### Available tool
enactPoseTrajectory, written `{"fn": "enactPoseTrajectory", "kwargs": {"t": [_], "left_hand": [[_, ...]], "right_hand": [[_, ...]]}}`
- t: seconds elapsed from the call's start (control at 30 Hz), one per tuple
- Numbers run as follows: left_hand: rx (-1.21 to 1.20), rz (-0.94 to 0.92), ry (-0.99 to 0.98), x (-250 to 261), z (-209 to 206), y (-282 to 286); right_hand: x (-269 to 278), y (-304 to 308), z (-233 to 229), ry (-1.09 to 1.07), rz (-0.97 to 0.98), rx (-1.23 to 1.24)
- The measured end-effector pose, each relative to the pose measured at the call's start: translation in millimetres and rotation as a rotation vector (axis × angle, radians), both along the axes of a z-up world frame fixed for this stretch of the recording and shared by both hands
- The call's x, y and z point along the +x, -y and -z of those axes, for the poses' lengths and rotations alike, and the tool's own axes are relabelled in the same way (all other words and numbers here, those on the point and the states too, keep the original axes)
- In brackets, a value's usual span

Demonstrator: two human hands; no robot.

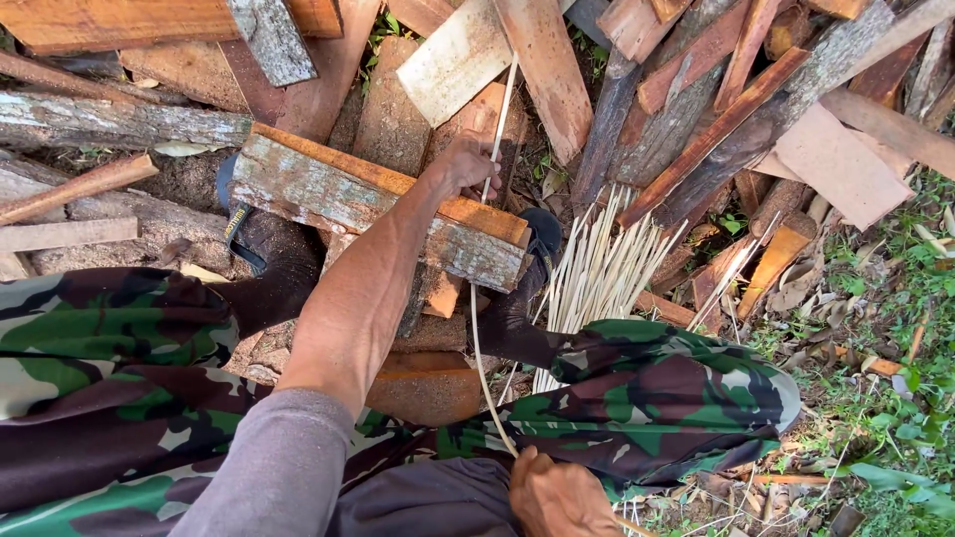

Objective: Bundling wood scraps together using thin wooden strips.

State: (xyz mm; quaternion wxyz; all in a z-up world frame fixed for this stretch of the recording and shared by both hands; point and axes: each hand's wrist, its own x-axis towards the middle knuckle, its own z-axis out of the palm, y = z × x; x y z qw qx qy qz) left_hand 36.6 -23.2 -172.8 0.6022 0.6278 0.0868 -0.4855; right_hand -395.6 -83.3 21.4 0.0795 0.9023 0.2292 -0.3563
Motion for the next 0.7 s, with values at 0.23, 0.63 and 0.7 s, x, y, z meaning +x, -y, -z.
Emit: {"fn": "enactPoseTrajectory", "kwargs": {"t": [0.23, 0.63, 0.7], "left_hand": [[-0.122, 0.098, 0.237, -2.3, 60.1, 11.2], [-0.129, 0.135, 0.908, -18.8, -10.4, -16.9], [-0.152, 0.089, 0.953, -19.0, -20.8, -21.3]], "right_hand": [[60.8, 23.6, -92.3, 0.177, -0.226, 0.196], [388.5, 148.4, 58.8, 0.725, 0.326, 0.844], [399.3, 150.0, 100.7, 0.666, 0.465, 0.898]]}}
